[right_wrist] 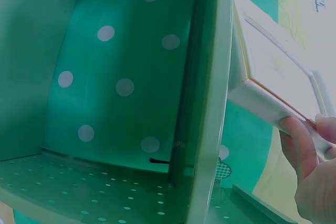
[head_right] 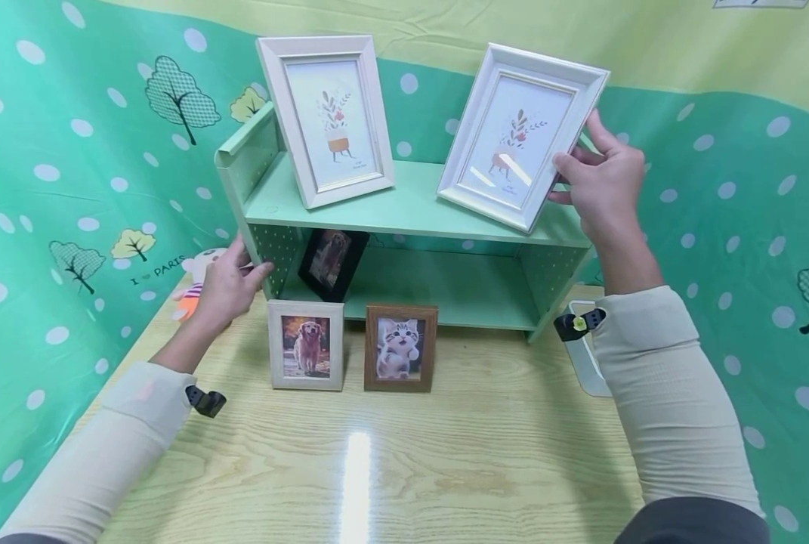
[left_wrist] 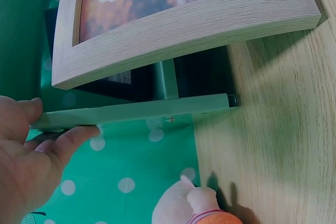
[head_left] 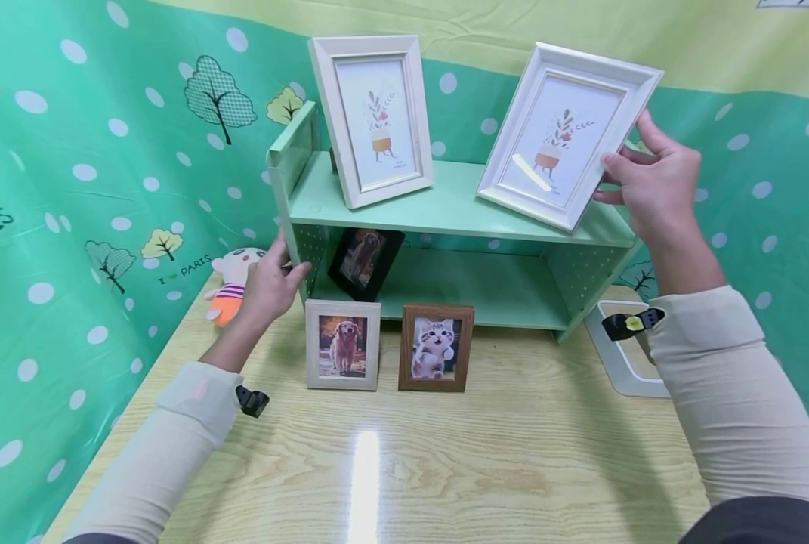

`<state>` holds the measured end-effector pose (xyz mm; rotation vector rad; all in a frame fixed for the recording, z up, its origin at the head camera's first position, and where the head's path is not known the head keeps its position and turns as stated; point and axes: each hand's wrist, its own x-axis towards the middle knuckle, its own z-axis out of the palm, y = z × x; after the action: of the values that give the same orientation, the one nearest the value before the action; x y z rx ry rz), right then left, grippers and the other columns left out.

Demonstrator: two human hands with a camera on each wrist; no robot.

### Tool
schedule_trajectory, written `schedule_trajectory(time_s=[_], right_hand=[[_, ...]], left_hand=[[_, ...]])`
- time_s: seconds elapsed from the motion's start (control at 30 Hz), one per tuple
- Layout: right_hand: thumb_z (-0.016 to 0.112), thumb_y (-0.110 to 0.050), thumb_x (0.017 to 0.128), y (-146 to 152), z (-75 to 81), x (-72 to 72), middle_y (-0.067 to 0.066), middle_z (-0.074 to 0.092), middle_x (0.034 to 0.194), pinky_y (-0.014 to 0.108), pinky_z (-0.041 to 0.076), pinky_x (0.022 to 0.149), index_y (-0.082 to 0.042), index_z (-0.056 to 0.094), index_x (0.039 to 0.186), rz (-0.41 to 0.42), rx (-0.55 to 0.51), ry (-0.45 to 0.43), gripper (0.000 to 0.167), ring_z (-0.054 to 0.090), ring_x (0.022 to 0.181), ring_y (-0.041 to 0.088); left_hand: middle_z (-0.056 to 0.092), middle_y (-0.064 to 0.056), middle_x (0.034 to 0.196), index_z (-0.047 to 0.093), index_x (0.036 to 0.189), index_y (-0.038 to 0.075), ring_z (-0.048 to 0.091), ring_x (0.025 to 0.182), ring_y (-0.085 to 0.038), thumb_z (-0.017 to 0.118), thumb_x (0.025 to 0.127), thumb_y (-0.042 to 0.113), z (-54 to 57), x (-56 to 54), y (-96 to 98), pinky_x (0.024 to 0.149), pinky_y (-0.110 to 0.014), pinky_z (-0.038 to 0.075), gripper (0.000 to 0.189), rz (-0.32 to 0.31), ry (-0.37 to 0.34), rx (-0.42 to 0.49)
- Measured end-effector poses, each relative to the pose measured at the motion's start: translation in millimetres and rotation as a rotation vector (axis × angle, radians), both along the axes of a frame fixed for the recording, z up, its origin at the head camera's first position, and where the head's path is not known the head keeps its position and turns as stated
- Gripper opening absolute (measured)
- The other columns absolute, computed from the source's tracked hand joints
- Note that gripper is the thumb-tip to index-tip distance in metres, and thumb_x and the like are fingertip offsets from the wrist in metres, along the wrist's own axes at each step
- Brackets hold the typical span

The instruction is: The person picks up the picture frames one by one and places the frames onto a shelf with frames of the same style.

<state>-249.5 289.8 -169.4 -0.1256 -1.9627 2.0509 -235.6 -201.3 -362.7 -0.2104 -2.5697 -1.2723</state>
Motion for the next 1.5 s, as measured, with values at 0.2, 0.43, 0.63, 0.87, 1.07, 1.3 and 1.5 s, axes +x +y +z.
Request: schedule_trajectory(time_s=[0.2,0.43,0.63,0.87,1.07,1.3,1.5], right_hand=[[0.083,-0.009,0.082,-3.2,0.8,-2.2,0.0,0.06,0.146,0.034,0.065,0.058,-0.048,0.054,0.136,-0.006,0.015,-0.007,0.073,0.077,0.086,0.016],[0.081,-0.008,0.085,-4.1,0.6,-2.5,0.001,0.06,0.147,0.034,0.064,0.061,-0.047,0.054,0.138,0.011,0.032,0.028,0.071,0.078,0.086,0.014],[0.082,-0.007,0.083,-1.9,-1.2,-1.3,0.002,0.062,0.144,0.035,0.064,0.063,-0.047,0.054,0.138,0.024,-0.001,0.014,0.073,0.079,0.086,0.017],[0.085,-0.014,0.082,-1.9,-2.7,1.1,0.002,0.063,0.144,0.034,0.064,0.064,-0.046,0.053,0.141,0.023,0.017,0.022,0.075,0.079,0.091,0.017],[0.084,-0.018,0.083,-0.8,-5.0,5.5,0.002,0.064,0.143,0.031,0.065,0.065,-0.043,0.047,0.146,-0.017,0.019,0.015,0.077,0.078,0.091,0.015],[0.086,-0.02,0.081,3.9,-13.7,11.8,0.002,0.067,0.139,0.029,0.065,0.066,-0.04,0.047,0.148,-0.027,0.038,0.014,0.079,0.078,0.091,0.013],[0.085,-0.019,0.083,5.9,-23.3,20.0,0.003,0.072,0.13,0.028,0.065,0.066,-0.037,0.05,0.147,-0.015,0.053,0.046,0.075,0.077,0.089,0.013]], left_hand=[[0.049,-0.027,0.151,0.01,0.163,0.045,0.053,0.133,-0.05,0.06,0.103,0.014,0.8,0.5,0.5,0.1,-0.06,0.056,0.083,-0.001,-0.008,0.006],[0.047,-0.028,0.152,0.011,0.163,0.044,0.053,0.132,-0.05,0.06,0.103,0.014,0.6,0.7,1.1,0.099,-0.06,0.056,0.083,-0.009,0.0,0.011],[0.048,-0.028,0.151,0.011,0.163,0.044,0.053,0.132,-0.051,0.06,0.103,0.014,-0.6,0.2,1.2,0.099,-0.06,0.057,0.083,-0.007,-0.002,0.002],[0.047,-0.028,0.152,0.011,0.163,0.045,0.053,0.133,-0.05,0.059,0.103,0.013,-1.5,-1.6,2.0,0.1,-0.059,0.056,0.083,-0.008,0.015,0.011],[0.048,-0.029,0.151,0.013,0.163,0.044,0.055,0.131,-0.049,0.06,0.103,0.012,-0.7,-2.5,1.3,0.098,-0.058,0.057,0.082,-0.005,0.025,-0.005],[0.048,-0.029,0.151,0.012,0.162,0.046,0.054,0.132,-0.05,0.059,0.103,0.012,-0.1,-1.4,1.6,0.099,-0.059,0.057,0.083,-0.01,0.019,0.009],[0.048,-0.028,0.152,0.012,0.161,0.049,0.054,0.133,-0.048,0.06,0.103,0.011,-0.2,-1.6,1.7,0.099,-0.058,0.057,0.085,-0.005,0.016,0.008]])
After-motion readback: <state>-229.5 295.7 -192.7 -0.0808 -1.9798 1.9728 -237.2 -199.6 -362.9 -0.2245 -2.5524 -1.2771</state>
